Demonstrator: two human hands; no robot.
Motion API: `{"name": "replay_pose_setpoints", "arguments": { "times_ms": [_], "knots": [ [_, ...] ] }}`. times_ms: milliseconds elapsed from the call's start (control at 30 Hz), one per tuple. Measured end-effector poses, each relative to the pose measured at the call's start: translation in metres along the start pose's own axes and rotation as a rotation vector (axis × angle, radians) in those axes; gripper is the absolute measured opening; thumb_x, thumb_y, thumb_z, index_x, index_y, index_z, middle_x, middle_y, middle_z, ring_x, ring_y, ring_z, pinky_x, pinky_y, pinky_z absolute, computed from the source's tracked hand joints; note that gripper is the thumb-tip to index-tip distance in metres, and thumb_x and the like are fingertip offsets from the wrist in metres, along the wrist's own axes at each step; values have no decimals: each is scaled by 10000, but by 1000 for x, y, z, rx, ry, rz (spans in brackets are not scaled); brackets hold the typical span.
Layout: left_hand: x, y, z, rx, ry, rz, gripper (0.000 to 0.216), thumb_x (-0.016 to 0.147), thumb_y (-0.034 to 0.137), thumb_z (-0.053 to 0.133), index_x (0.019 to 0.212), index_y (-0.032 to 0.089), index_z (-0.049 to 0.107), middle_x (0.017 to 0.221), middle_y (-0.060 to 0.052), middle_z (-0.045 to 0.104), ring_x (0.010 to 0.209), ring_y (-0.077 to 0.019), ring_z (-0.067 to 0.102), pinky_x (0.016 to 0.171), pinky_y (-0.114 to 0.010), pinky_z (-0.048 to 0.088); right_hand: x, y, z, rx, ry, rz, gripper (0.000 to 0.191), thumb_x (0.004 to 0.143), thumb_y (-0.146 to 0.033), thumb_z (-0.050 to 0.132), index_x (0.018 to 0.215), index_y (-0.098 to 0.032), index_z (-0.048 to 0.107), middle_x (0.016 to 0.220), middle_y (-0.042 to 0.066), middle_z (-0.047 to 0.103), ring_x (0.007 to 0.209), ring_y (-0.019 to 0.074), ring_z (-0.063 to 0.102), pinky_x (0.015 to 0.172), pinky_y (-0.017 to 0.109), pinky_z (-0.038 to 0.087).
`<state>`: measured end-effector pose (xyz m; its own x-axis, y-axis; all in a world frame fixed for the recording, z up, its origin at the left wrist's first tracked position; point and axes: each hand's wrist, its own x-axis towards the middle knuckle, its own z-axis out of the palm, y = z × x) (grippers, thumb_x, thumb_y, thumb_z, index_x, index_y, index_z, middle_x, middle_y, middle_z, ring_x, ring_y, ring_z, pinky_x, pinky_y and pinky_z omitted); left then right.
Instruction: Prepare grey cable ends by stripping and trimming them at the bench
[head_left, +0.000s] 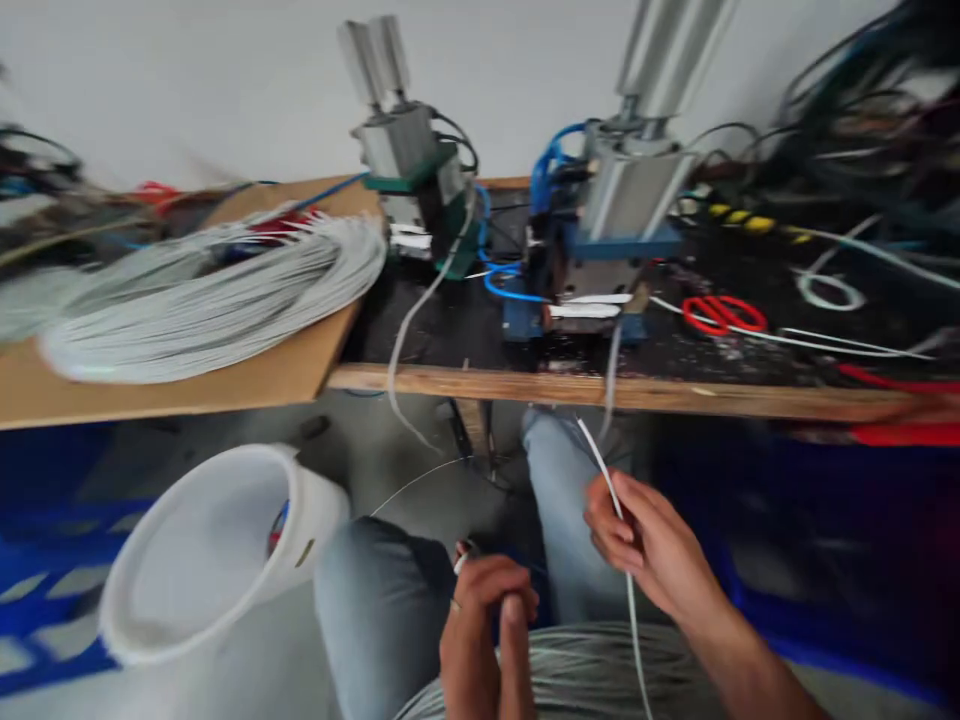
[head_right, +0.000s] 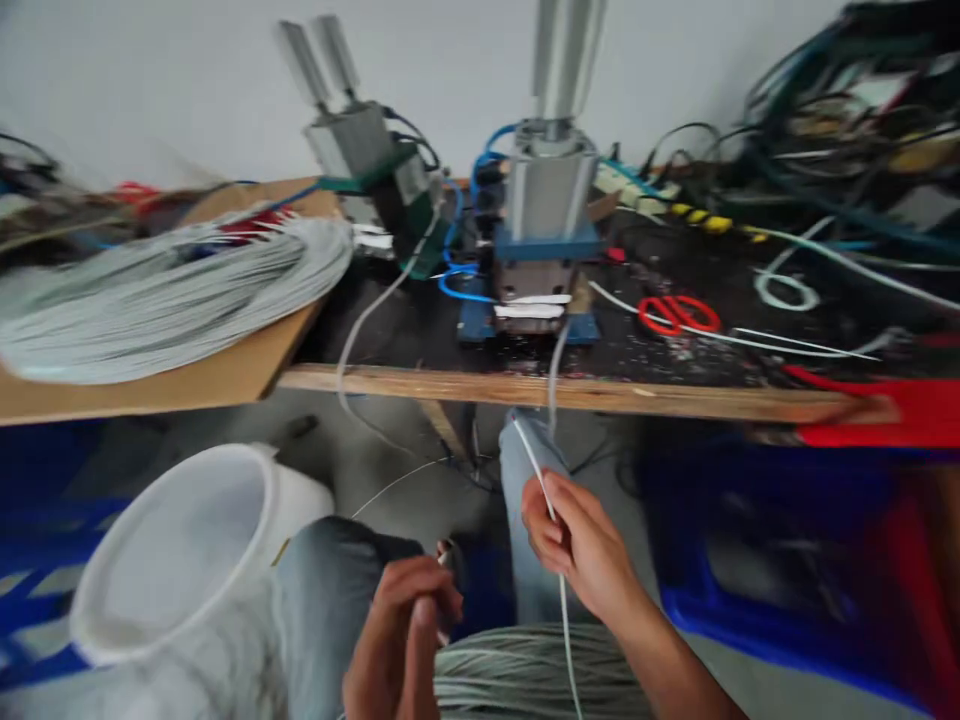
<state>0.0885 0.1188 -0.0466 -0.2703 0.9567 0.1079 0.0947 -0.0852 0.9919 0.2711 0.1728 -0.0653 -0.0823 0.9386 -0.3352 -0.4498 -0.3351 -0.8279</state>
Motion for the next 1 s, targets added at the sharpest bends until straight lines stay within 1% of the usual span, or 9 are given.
{"name": "replay_pose_setpoints", "arguments": {
  "times_ms": [67, 167, 233, 300, 400, 567, 733, 900, 1000],
  "knots": [
    [26, 8, 26, -171, -115, -141, 227, 1050, 437, 622, 950, 285, 758, 828, -13, 643, 701, -172, 596, 668, -287, 515, 6, -9, -5, 3, 73, -90, 539, 913, -691, 689, 700, -221, 536, 574, -99, 217, 451, 61, 129, 411, 236, 108],
    [53, 19, 55, -182, -277, -238, 260, 1022, 502, 673, 1074, 262, 757, 971, -30, 686, 778, -163, 619, 680, -249, 523, 4, -1, -9, -79, 63, -127, 597, 914, -722, 653, 647, -220, 473, 570, -83, 228, 463, 79, 168, 424, 258, 105],
    [62, 24, 66, -137, -243, -235, 267, 1005, 506, 702, 1127, 271, 739, 1067, -31, 698, 815, -156, 629, 678, -236, 519, 1, 11, -12, -136, 26, -136, 587, 941, -731, 604, 665, -224, 500, 594, -55, 309, 499, 102, 243, 455, 277, 156],
    [67, 27, 70, -138, -160, -243, 245, 990, 502, 723, 1071, 270, 736, 999, -16, 688, 773, -141, 617, 641, -223, 499, 0, 21, -15, -184, -6, -133, 556, 971, -722, 562, 701, -237, 539, 630, -33, 377, 535, 128, 294, 487, 297, 193],
    [76, 28, 70, -151, -171, -225, 213, 971, 464, 750, 963, 252, 744, 823, -5, 647, 651, -141, 601, 570, -229, 503, 3, 32, -19, -253, -42, -110, 506, 1006, -684, 527, 738, -258, 585, 648, -18, 427, 569, 161, 356, 531, 324, 240],
    [89, 27, 63, -56, -177, -113, 158, 943, 391, 782, 904, 240, 760, 785, -2, 666, 526, -121, 577, 461, -225, 465, 8, 34, -16, -325, -62, -73, 482, 1033, -664, 486, 776, -276, 611, 680, -14, 471, 624, 187, 427, 603, 354, 312],
    [93, 24, 55, -11, -162, -79, 107, 943, 308, 755, 871, 233, 728, 765, 10, 640, 526, -114, 556, 446, -210, 431, 8, 13, -7, -478, -107, -76, 484, 1061, -635, 453, 786, -268, 608, 690, -18, 509, 649, 185, 481, 625, 354, 354],
    [90, 25, 48, 24, -177, 21, 108, 905, 214, 724, 815, 246, 674, 758, 19, 607, 609, -134, 577, 515, -202, 475, 15, -16, 16, -555, -222, -138, 367, 1079, -555, 476, 941, -270, 662, 732, -32, 574, 648, 171, 526, 622, 339, 381],
    [86, 28, 43, 54, -227, 29, 120, 895, 189, 685, 793, 227, 633, 745, 23, 587, 613, -135, 553, 519, -208, 441, 17, -25, 30, -591, -233, -214, 337, 1063, -482, 538, 818, -257, 591, 703, -44, 540, 636, 164, 497, 614, 334, 352]
  ]
}}
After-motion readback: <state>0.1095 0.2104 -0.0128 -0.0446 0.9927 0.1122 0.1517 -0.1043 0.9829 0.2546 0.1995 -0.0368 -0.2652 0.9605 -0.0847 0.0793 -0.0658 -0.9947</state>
